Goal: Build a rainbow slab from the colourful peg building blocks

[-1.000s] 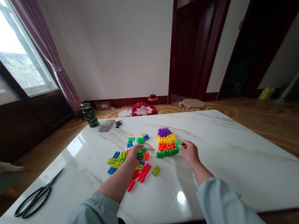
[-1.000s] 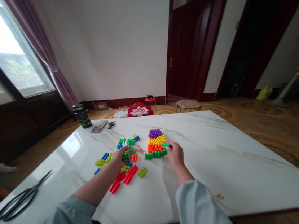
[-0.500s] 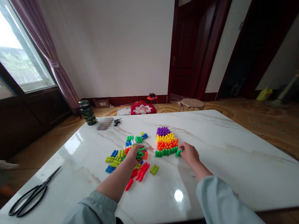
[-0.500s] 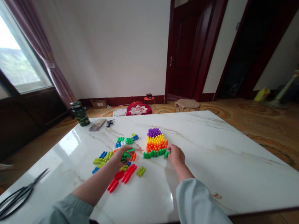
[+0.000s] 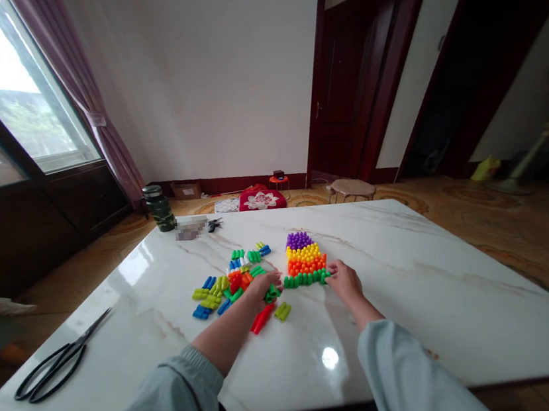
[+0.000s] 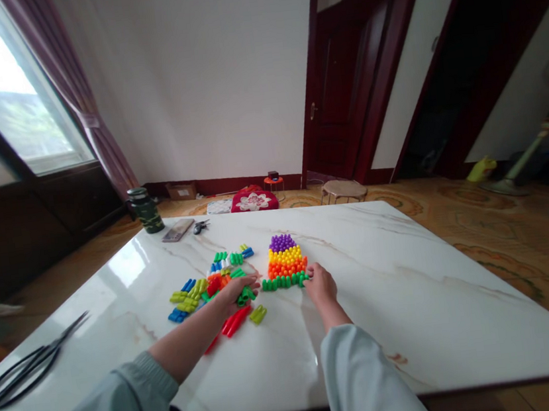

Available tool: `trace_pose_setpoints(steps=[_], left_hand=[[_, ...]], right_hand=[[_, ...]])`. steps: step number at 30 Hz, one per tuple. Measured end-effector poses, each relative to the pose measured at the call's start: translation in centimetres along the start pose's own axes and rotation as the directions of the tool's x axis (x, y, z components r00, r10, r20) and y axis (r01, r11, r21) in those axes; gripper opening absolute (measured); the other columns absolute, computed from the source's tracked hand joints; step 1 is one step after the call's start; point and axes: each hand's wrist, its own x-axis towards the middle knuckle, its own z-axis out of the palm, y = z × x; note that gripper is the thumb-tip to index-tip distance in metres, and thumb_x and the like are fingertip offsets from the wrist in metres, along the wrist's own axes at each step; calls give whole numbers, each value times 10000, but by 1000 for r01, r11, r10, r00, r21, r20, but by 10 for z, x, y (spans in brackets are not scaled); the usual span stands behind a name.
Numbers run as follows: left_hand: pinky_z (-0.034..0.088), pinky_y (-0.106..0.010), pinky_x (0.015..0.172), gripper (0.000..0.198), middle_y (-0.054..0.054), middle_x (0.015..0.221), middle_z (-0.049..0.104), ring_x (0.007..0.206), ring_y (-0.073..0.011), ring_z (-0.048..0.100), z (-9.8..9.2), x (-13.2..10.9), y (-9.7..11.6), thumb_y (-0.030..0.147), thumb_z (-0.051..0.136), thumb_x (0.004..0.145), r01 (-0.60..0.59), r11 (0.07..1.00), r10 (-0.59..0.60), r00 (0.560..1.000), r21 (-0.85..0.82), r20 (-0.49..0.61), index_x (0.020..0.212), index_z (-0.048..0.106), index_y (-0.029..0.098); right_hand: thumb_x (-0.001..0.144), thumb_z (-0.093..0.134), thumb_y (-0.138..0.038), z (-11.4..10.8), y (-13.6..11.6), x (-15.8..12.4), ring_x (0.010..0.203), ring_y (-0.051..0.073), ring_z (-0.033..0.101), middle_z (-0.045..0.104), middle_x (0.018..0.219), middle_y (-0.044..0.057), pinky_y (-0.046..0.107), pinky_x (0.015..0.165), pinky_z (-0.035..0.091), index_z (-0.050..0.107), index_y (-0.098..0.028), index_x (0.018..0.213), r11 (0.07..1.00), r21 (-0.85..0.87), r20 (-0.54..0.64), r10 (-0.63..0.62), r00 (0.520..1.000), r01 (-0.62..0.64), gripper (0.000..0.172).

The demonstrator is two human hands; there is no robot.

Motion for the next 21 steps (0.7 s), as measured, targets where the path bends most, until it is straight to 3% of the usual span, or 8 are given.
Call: trace_pose_setpoints(steps=[10, 17, 21], left_hand=[[291, -165, 374, 255, -19, 707, 606, 510, -109, 578, 15, -2, -5, 205, 736, 704, -59, 997, 62, 997, 50, -50, 880, 566, 134], [362, -179, 420, 152, -1, 620, 593, 463, -84, 532, 16, -1, -7, 159, 707, 720, -98, 988, 116, 981, 119, -154, 822, 607, 107], [338, -200, 379, 173, -50, 645, 640, 449, -108, 543, 17, -1, -9, 183, 752, 687, -49, 985, 71, 989, 163, -132, 747, 619, 91]], right_hand=[[700, 654, -147, -5, -5, -4, 856, 152, 669, 729, 923, -7, 214, 642, 434, 660, -246, 931, 999, -40, 29, -17, 999, 19, 252], [707, 586, -136, -19, -18, -9, 843, 165, 663, 694, 1002, 41, 221, 591, 404, 693, -236, 865, 984, -175, -54, 27, 998, -36, 215], [726, 565, -132, -20, -31, -15, 795, 165, 663, 729, 864, 0, 230, 645, 442, 714, -254, 777, 997, -57, 53, -51, 997, 54, 199]])
